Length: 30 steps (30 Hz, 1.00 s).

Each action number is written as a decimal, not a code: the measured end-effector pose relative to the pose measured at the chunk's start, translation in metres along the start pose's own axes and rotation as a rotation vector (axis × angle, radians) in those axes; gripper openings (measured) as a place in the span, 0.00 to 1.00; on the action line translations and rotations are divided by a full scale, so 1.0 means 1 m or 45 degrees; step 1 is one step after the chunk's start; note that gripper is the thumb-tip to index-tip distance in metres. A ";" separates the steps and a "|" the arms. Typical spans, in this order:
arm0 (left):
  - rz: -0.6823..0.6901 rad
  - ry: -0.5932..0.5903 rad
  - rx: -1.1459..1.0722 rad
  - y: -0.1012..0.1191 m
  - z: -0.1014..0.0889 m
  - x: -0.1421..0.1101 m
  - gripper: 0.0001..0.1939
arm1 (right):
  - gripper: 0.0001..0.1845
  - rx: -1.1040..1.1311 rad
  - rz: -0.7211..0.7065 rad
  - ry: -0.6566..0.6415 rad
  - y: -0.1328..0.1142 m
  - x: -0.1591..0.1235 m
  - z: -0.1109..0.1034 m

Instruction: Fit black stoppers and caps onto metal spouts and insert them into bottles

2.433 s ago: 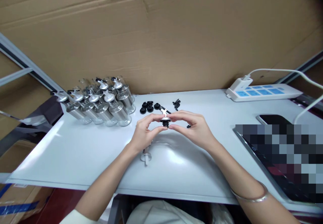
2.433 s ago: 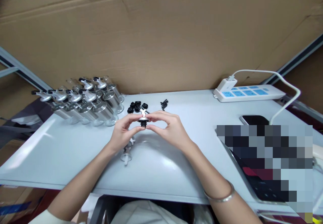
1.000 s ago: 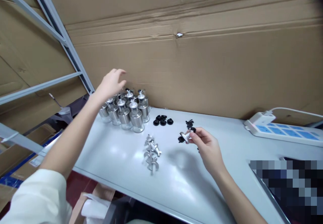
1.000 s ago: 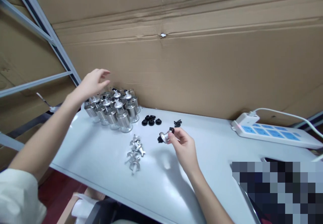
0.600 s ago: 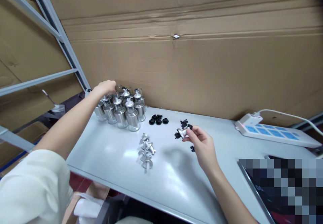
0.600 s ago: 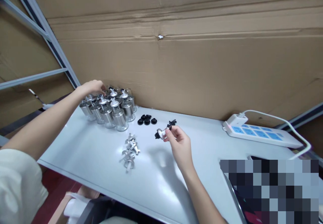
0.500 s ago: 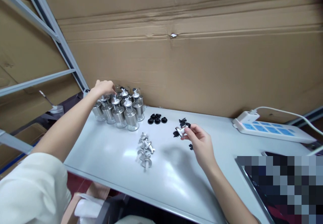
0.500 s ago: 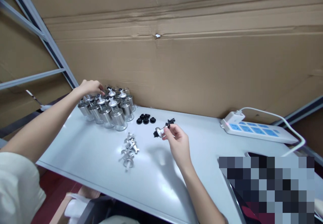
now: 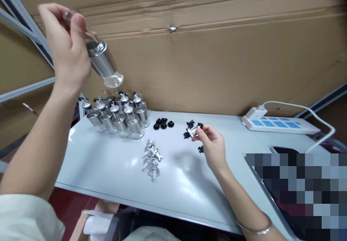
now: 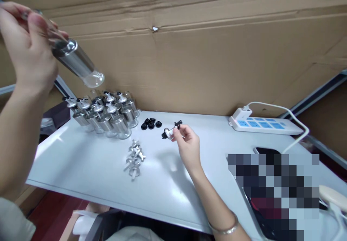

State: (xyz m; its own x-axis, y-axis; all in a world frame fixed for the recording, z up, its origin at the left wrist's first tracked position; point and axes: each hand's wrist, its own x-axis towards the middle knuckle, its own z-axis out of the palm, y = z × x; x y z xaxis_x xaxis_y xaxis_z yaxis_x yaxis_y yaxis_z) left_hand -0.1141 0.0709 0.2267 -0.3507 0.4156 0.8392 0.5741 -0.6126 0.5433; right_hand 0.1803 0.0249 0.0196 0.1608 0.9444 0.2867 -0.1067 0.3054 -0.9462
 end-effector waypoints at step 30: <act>-0.596 -1.206 -1.294 0.027 0.060 -0.265 0.18 | 0.05 -0.084 -0.489 0.160 -0.022 -0.017 -0.001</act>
State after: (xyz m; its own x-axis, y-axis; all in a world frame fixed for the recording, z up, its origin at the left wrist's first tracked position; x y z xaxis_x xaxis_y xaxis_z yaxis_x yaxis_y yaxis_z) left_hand 0.0385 -0.0150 0.0177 0.4825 0.7364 0.4742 -0.3505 -0.3339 0.8750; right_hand 0.1808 0.0024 0.0357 0.2961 0.7396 0.6044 0.0471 0.6207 -0.7826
